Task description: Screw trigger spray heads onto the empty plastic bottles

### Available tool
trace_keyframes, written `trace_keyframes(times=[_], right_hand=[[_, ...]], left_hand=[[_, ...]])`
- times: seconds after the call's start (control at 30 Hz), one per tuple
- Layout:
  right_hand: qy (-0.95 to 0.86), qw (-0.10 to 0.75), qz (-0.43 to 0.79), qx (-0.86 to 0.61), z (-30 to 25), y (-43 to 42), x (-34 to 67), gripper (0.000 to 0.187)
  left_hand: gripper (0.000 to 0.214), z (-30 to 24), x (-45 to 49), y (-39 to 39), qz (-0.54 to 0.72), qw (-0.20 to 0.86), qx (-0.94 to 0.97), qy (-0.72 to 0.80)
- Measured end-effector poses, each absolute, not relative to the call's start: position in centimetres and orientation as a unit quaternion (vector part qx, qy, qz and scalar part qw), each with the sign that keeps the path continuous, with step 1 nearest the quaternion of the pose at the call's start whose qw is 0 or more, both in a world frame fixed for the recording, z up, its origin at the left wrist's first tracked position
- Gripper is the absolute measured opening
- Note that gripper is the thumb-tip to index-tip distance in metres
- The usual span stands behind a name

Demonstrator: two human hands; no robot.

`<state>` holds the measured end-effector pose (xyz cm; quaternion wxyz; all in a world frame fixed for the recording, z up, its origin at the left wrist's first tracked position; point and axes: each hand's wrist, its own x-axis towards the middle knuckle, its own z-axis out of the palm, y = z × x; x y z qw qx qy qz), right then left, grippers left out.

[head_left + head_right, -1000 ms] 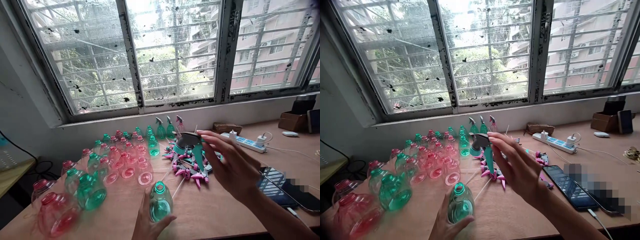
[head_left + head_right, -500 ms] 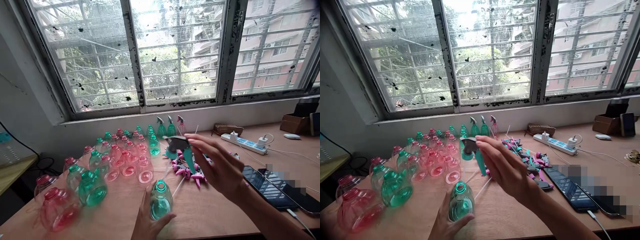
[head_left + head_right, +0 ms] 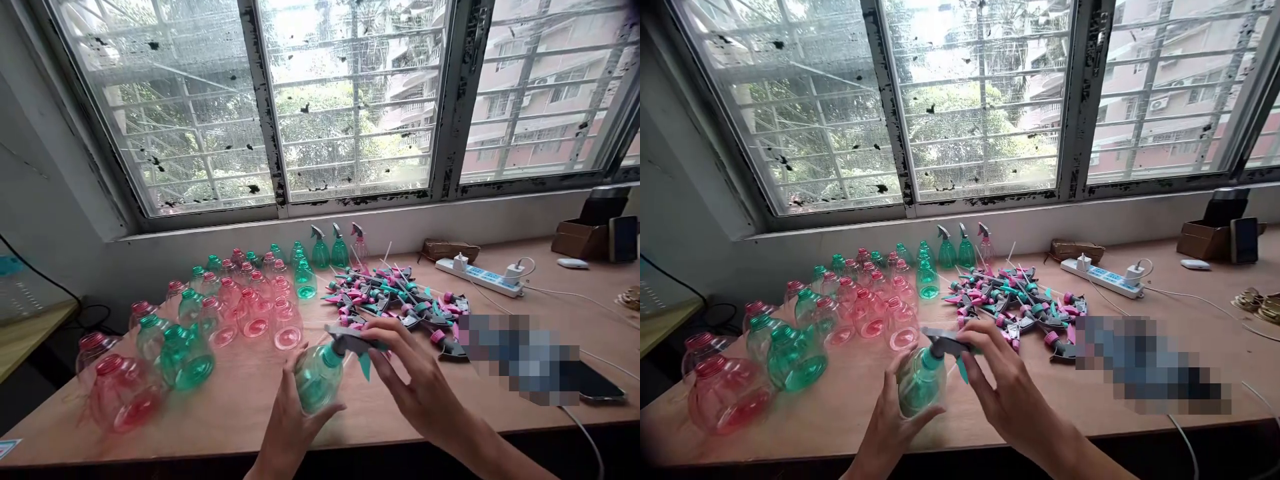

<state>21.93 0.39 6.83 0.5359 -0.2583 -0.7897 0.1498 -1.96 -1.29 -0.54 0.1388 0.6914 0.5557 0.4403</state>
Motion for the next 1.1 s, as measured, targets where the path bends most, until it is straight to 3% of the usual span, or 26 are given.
trace_keyframes(times=[0.07,0.2,0.33,0.43,0.53,0.6,0.77,0.93,1.1], right_hand=[[-0.756,0.539,0.206,-0.309,5.7,0.4,22.7,0.019],[-0.683,0.477,0.407,-0.375,3.2,0.6,23.5,0.032],[-0.597,0.467,0.542,-0.363,1.6,0.9,23.5,0.039],[-0.547,0.461,0.593,-0.368,0.6,1.7,23.3,0.046],[-0.521,0.473,0.606,-0.371,-0.4,2.4,23.0,0.045],[-0.526,0.469,0.608,-0.366,-0.8,2.5,22.9,0.044],[-0.547,0.467,0.583,-0.377,-0.4,1.8,22.8,0.043],[-0.554,0.456,0.571,-0.399,0.0,1.7,23.1,0.044],[-0.569,0.472,0.546,-0.394,0.0,2.0,23.2,0.039]], left_hand=[[0.087,-0.6,-1.9,-1.4,0.427,0.084,0.724,0.536],[0.085,-0.3,-2.2,-1.4,0.375,0.012,0.782,0.497],[0.079,-0.2,-2.5,-1.6,0.372,0.069,0.785,0.49],[0.067,-0.4,-2.6,-1.6,0.439,0.155,0.732,0.497],[0.067,-0.3,-2.7,-1.2,0.505,0.265,0.634,0.522],[0.072,0.1,-2.6,-0.8,0.481,0.294,0.626,0.539],[0.064,1.4,-2.0,-0.9,0.403,0.254,0.69,0.544],[0.082,0.9,-2.1,-1.2,0.402,0.264,0.686,0.546],[0.078,0.5,-2.4,-0.9,0.388,0.271,0.696,0.54]])
